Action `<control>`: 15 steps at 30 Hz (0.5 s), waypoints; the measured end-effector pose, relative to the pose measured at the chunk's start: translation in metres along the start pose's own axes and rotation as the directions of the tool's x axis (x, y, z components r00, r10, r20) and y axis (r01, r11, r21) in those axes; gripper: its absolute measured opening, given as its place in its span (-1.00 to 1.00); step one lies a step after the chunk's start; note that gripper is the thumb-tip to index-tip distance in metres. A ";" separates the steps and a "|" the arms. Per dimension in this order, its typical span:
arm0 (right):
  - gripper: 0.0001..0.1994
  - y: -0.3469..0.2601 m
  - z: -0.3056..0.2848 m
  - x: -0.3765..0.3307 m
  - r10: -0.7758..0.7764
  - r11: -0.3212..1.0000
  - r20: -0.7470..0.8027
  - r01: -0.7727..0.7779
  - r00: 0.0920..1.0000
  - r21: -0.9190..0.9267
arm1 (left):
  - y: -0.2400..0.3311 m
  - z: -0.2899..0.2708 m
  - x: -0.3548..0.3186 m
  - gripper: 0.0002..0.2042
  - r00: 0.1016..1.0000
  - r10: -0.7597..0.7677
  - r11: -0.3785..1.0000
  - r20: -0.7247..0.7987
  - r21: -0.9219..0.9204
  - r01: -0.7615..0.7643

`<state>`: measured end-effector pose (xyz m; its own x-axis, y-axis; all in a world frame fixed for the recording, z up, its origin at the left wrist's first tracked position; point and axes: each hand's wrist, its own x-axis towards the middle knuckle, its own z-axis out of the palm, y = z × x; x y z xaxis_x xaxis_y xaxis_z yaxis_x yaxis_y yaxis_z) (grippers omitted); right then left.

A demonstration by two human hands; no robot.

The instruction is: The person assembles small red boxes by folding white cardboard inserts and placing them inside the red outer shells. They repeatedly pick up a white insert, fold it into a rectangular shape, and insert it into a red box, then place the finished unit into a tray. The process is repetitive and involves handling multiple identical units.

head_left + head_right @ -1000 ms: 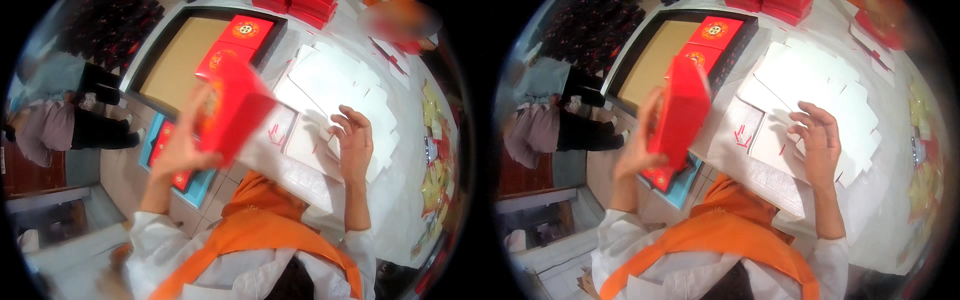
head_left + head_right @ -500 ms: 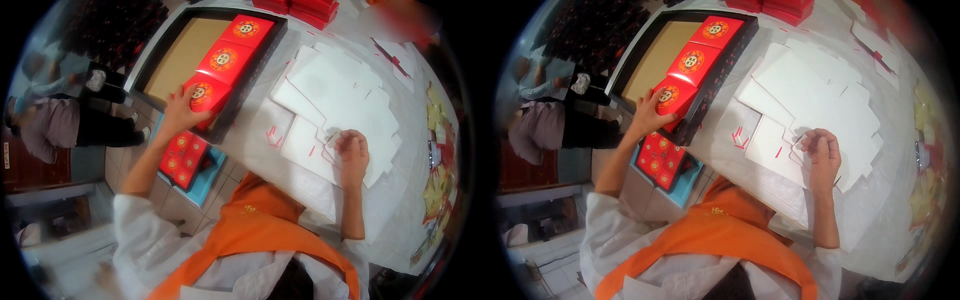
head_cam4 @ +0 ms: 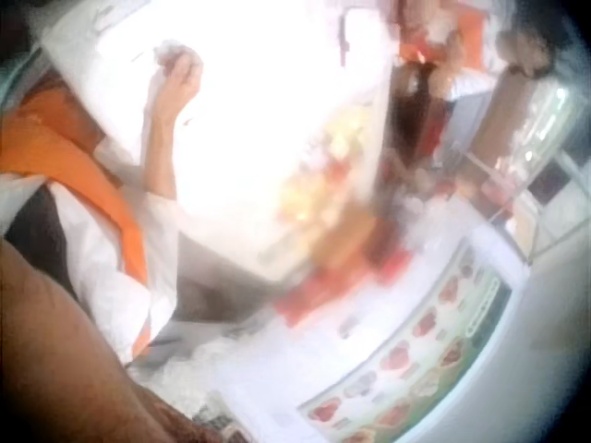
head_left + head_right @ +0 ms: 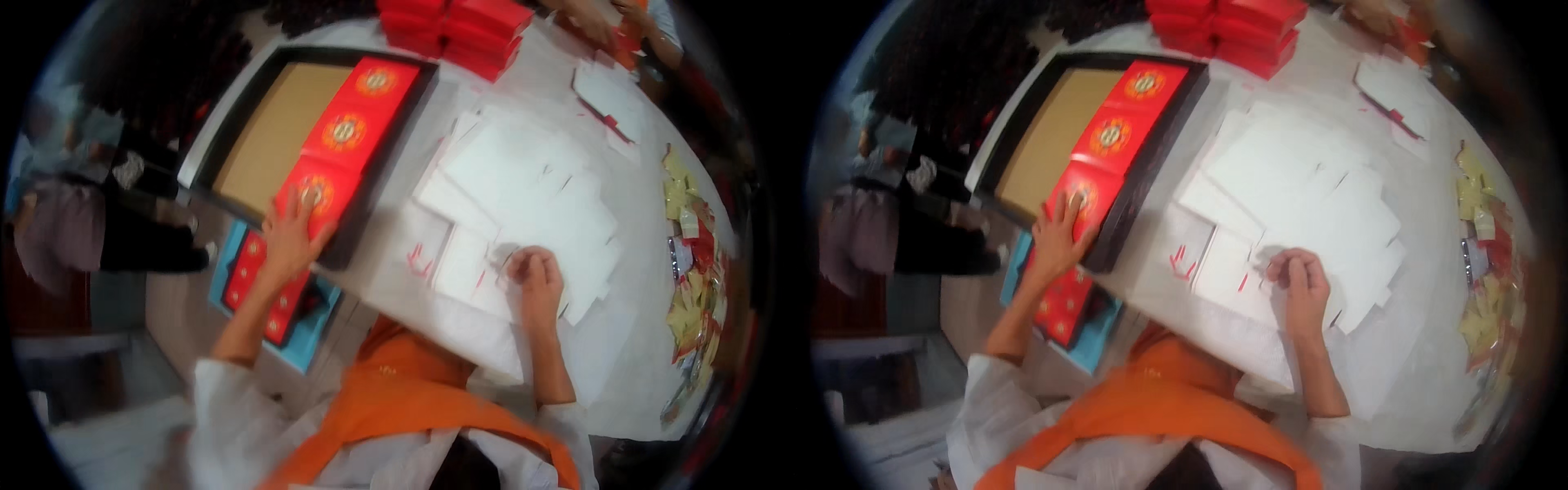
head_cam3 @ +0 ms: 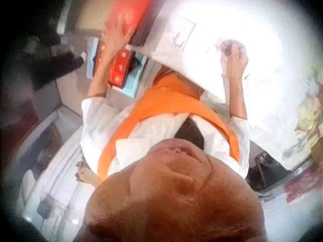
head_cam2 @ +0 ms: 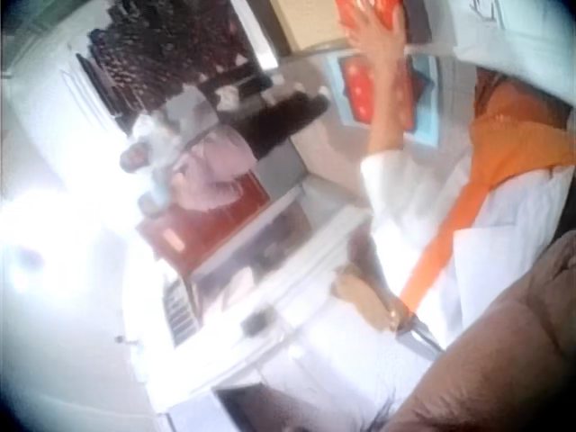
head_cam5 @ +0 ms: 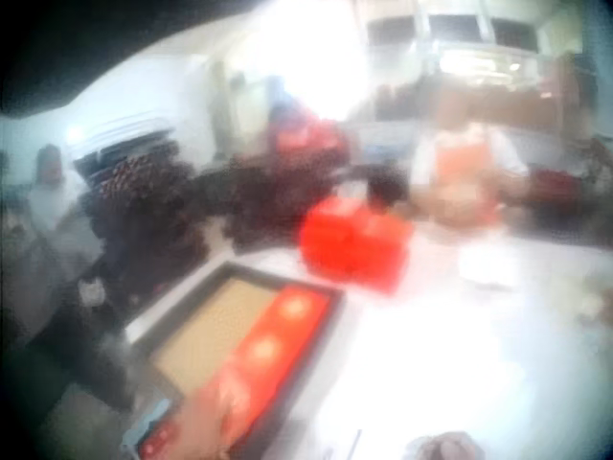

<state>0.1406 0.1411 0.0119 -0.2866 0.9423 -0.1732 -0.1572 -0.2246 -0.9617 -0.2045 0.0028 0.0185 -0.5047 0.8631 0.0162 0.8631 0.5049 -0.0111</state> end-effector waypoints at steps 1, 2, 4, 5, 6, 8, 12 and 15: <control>-0.85 -0.002 0.001 0.002 -0.029 1.000 0.034 0.029 0.999 -0.002 | -0.001 -0.009 0.004 -0.38 0.999 0.032 0.999 0.023 -0.005 -0.032; -0.85 -0.002 0.001 -0.002 -0.004 0.999 0.046 0.003 0.999 0.034 | -0.007 -0.014 0.007 -0.37 0.994 0.039 0.997 0.100 -0.066 -0.032; -0.86 -0.005 0.003 -0.003 0.007 0.994 0.053 -0.013 0.999 0.112 | -0.014 -0.028 0.024 -0.37 0.973 0.090 0.980 0.215 -0.194 -0.048; -0.86 -0.006 0.001 -0.003 0.006 0.996 0.052 -0.011 0.999 0.092 | -0.010 -0.040 0.028 -0.39 0.981 0.054 0.972 0.189 -0.233 -0.008; -0.86 -0.007 -0.002 -0.004 0.008 0.997 0.050 -0.012 0.999 0.073 | -0.008 -0.051 0.037 -0.41 0.980 0.007 0.993 0.199 -0.120 0.017; -0.86 -0.014 -0.004 -0.002 -0.005 0.999 0.044 0.003 0.999 0.035 | -0.003 -0.063 0.060 -0.46 0.976 -0.075 0.993 0.207 0.106 0.054; -0.84 -0.027 -0.027 -0.005 -0.106 0.987 -0.023 0.102 0.994 -0.125 | -0.034 -0.011 0.102 -0.40 0.999 -0.033 0.951 -0.042 -0.308 0.019; -0.82 -0.040 -0.050 0.004 -0.355 0.856 -0.090 0.285 0.930 -0.430 | -0.036 0.030 0.149 -0.37 0.917 -0.328 0.781 -0.227 -0.612 0.128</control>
<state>0.1935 0.1660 0.0389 -0.1254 0.9789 0.1614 0.1903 0.1834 -0.9644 -0.3114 0.1130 -0.0090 -0.7421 0.6236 0.2456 0.6200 0.4996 0.6050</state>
